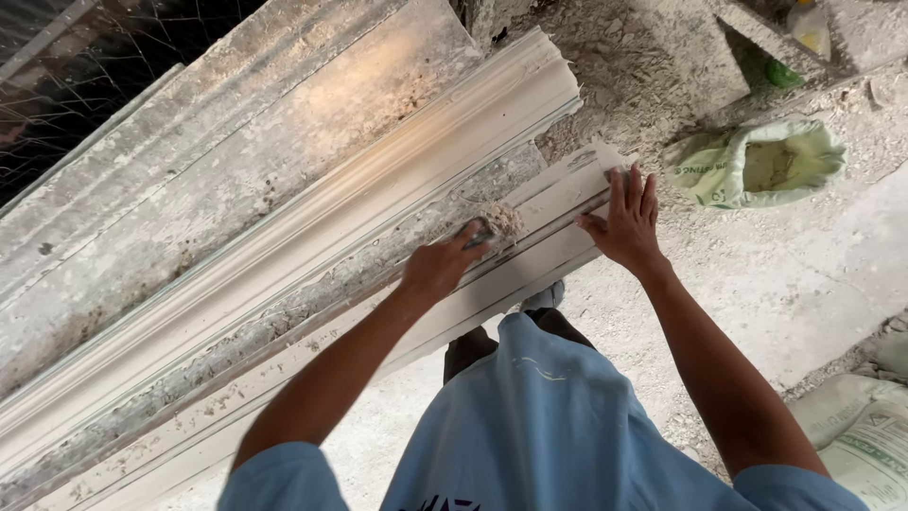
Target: The person sands long white decorative moldings using a sanding block and a brush. They wipe the moldings with a cloth and continue sanding along the length of the pieces, removing dust and smoothing the surfaces.
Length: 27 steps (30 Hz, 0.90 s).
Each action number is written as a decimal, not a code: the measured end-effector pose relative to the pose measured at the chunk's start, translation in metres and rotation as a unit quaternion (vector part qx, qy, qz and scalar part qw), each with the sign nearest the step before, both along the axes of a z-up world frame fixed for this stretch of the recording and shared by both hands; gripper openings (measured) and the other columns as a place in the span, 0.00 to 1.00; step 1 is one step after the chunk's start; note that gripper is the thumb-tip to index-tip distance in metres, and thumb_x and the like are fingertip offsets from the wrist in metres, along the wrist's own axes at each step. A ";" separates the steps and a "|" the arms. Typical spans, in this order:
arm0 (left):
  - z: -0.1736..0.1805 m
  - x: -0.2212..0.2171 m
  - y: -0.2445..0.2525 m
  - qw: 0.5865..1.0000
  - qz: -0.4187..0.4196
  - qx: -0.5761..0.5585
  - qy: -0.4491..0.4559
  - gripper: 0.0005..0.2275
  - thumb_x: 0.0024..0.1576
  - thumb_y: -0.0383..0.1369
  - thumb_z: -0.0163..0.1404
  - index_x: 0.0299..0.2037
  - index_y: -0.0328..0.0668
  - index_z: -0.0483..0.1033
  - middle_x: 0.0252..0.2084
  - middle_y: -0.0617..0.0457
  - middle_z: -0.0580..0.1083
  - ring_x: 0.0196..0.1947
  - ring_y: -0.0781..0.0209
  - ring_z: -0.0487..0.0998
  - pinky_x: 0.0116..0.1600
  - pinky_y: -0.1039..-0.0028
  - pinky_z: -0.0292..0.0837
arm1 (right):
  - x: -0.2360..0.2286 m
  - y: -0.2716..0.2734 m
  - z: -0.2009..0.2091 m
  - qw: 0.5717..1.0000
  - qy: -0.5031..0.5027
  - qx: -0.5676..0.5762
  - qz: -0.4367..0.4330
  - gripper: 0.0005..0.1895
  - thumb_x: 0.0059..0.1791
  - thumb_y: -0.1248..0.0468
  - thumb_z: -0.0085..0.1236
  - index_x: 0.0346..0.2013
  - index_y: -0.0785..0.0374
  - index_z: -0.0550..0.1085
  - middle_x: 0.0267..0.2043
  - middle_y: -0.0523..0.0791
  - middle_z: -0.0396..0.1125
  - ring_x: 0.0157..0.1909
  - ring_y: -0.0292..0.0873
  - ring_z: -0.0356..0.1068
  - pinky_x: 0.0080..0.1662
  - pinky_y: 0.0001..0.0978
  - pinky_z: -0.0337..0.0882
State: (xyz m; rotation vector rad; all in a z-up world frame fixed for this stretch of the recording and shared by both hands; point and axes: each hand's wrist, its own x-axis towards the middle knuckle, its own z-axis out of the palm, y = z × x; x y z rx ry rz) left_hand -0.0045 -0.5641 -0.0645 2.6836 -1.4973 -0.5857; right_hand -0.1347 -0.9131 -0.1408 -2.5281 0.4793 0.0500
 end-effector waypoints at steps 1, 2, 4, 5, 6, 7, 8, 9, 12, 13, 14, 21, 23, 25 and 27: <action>0.012 0.000 0.015 0.999 0.028 0.030 0.036 0.26 0.62 0.27 0.44 0.66 0.81 0.67 0.77 0.61 0.54 0.21 0.62 0.74 0.21 0.73 0.71 | -0.002 -0.001 -0.001 1.000 -0.006 0.004 -0.001 0.59 0.49 0.32 0.53 0.79 0.63 0.41 0.80 0.68 0.28 0.78 0.77 0.19 0.70 0.77 0.32; 0.026 -0.001 0.034 0.994 0.055 0.061 0.072 0.25 0.66 0.27 0.42 0.66 0.83 0.66 0.77 0.62 0.53 0.18 0.62 0.73 0.19 0.74 0.71 | -0.004 0.001 -0.003 1.000 -0.012 0.009 -0.003 0.58 0.49 0.33 0.52 0.79 0.64 0.41 0.80 0.68 0.28 0.78 0.77 0.19 0.69 0.77 0.31; 0.054 0.000 0.072 0.987 0.055 0.134 0.069 0.30 0.61 0.23 0.42 0.67 0.81 0.63 0.78 0.64 0.52 0.17 0.63 0.72 0.18 0.73 0.69 | -0.005 0.002 -0.006 1.000 -0.025 -0.008 -0.004 0.59 0.49 0.32 0.53 0.79 0.64 0.42 0.80 0.68 0.29 0.79 0.76 0.20 0.70 0.76 0.31; 0.063 0.001 0.080 0.983 0.053 0.161 0.070 0.31 0.60 0.22 0.42 0.68 0.80 0.62 0.78 0.63 0.51 0.17 0.64 0.72 0.18 0.73 0.69 | -0.005 0.002 -0.007 0.999 -0.032 -0.017 -0.006 0.59 0.49 0.31 0.53 0.79 0.64 0.42 0.79 0.67 0.30 0.79 0.76 0.20 0.71 0.76 0.30; 0.069 0.001 0.087 0.978 0.050 0.188 0.072 0.32 0.59 0.22 0.42 0.69 0.80 0.60 0.79 0.62 0.50 0.16 0.64 0.72 0.18 0.73 0.69 | -0.005 0.002 -0.008 0.999 -0.037 -0.019 -0.006 0.58 0.49 0.31 0.53 0.79 0.64 0.43 0.79 0.67 0.30 0.79 0.76 0.21 0.71 0.76 0.30; 0.070 0.002 0.086 0.973 0.048 0.215 0.074 0.33 0.58 0.21 0.42 0.69 0.79 0.59 0.79 0.61 0.49 0.16 0.64 0.72 0.18 0.73 0.69 | -0.006 0.003 -0.009 0.999 -0.043 -0.020 -0.006 0.58 0.49 0.32 0.53 0.79 0.64 0.43 0.79 0.67 0.30 0.79 0.76 0.21 0.71 0.76 0.30; 0.067 0.003 0.075 0.976 0.052 0.193 0.081 0.32 0.60 0.22 0.41 0.69 0.80 0.59 0.79 0.60 0.49 0.16 0.64 0.72 0.18 0.74 0.69 | -0.007 0.002 -0.010 0.999 -0.047 -0.023 -0.006 0.58 0.49 0.32 0.53 0.78 0.64 0.43 0.79 0.67 0.29 0.79 0.76 0.21 0.71 0.76 0.30; 0.060 0.006 0.058 0.980 0.057 0.171 0.088 0.31 0.61 0.22 0.40 0.69 0.81 0.60 0.78 0.59 0.49 0.17 0.64 0.72 0.18 0.74 0.69 | -0.006 0.004 -0.010 0.998 -0.051 -0.022 -0.004 0.58 0.49 0.32 0.52 0.79 0.64 0.43 0.79 0.67 0.29 0.79 0.76 0.21 0.71 0.76 0.30; 0.029 0.017 -0.022 0.994 0.002 0.089 0.060 0.33 0.60 0.20 0.41 0.69 0.81 0.61 0.79 0.57 0.49 0.21 0.61 0.75 0.19 0.72 0.72 | -0.006 0.003 -0.009 0.998 -0.054 -0.019 -0.004 0.57 0.49 0.32 0.52 0.79 0.63 0.44 0.79 0.66 0.29 0.79 0.76 0.21 0.70 0.76 0.30; 0.016 0.024 -0.057 0.998 -0.013 0.036 0.041 0.33 0.57 0.20 0.41 0.67 0.80 0.64 0.77 0.56 0.51 0.32 0.53 0.78 0.18 0.72 0.73 | -0.005 0.002 -0.009 0.999 -0.050 -0.018 -0.006 0.56 0.49 0.32 0.52 0.78 0.63 0.44 0.80 0.66 0.29 0.79 0.77 0.21 0.70 0.76 0.30; 0.006 0.027 -0.085 0.999 -0.026 -0.015 0.025 0.34 0.55 0.19 0.42 0.66 0.79 0.66 0.76 0.54 0.52 0.44 0.45 0.81 0.16 0.71 0.75 | -0.007 0.005 -0.009 0.999 -0.044 -0.014 -0.005 0.56 0.49 0.32 0.52 0.78 0.63 0.44 0.80 0.65 0.30 0.79 0.77 0.21 0.70 0.75 0.30; 0.024 0.026 -0.074 0.997 -0.017 0.041 0.069 0.29 0.59 0.21 0.43 0.66 0.73 0.67 0.77 0.53 0.54 0.27 0.58 0.80 0.24 0.68 0.76 | -0.007 0.006 -0.006 0.997 -0.072 -0.023 -0.014 0.56 0.49 0.32 0.53 0.78 0.64 0.47 0.79 0.65 0.33 0.78 0.78 0.24 0.70 0.75 0.32; 0.047 0.022 -0.027 0.991 0.001 0.112 0.070 0.28 0.61 0.22 0.43 0.68 0.73 0.63 0.78 0.53 0.50 0.25 0.59 0.79 0.22 0.71 0.76 | -0.005 0.006 -0.005 0.998 -0.061 -0.022 -0.021 0.55 0.49 0.32 0.54 0.78 0.63 0.48 0.79 0.65 0.34 0.78 0.77 0.25 0.70 0.75 0.32; 0.059 0.023 -0.003 0.987 0.007 0.142 0.072 0.30 0.61 0.22 0.43 0.69 0.75 0.62 0.78 0.54 0.50 0.25 0.60 0.79 0.22 0.70 0.76 | -0.005 0.008 -0.006 0.997 -0.066 -0.023 -0.021 0.55 0.49 0.32 0.54 0.78 0.63 0.48 0.79 0.65 0.34 0.78 0.77 0.25 0.70 0.75 0.32; 0.061 0.019 -0.011 0.989 0.009 0.124 0.077 0.31 0.59 0.22 0.44 0.69 0.75 0.62 0.78 0.54 0.50 0.24 0.60 0.79 0.22 0.70 0.75 | -0.009 0.010 -0.005 0.998 -0.064 -0.022 -0.017 0.55 0.49 0.33 0.55 0.78 0.63 0.48 0.79 0.65 0.34 0.78 0.77 0.25 0.70 0.75 0.31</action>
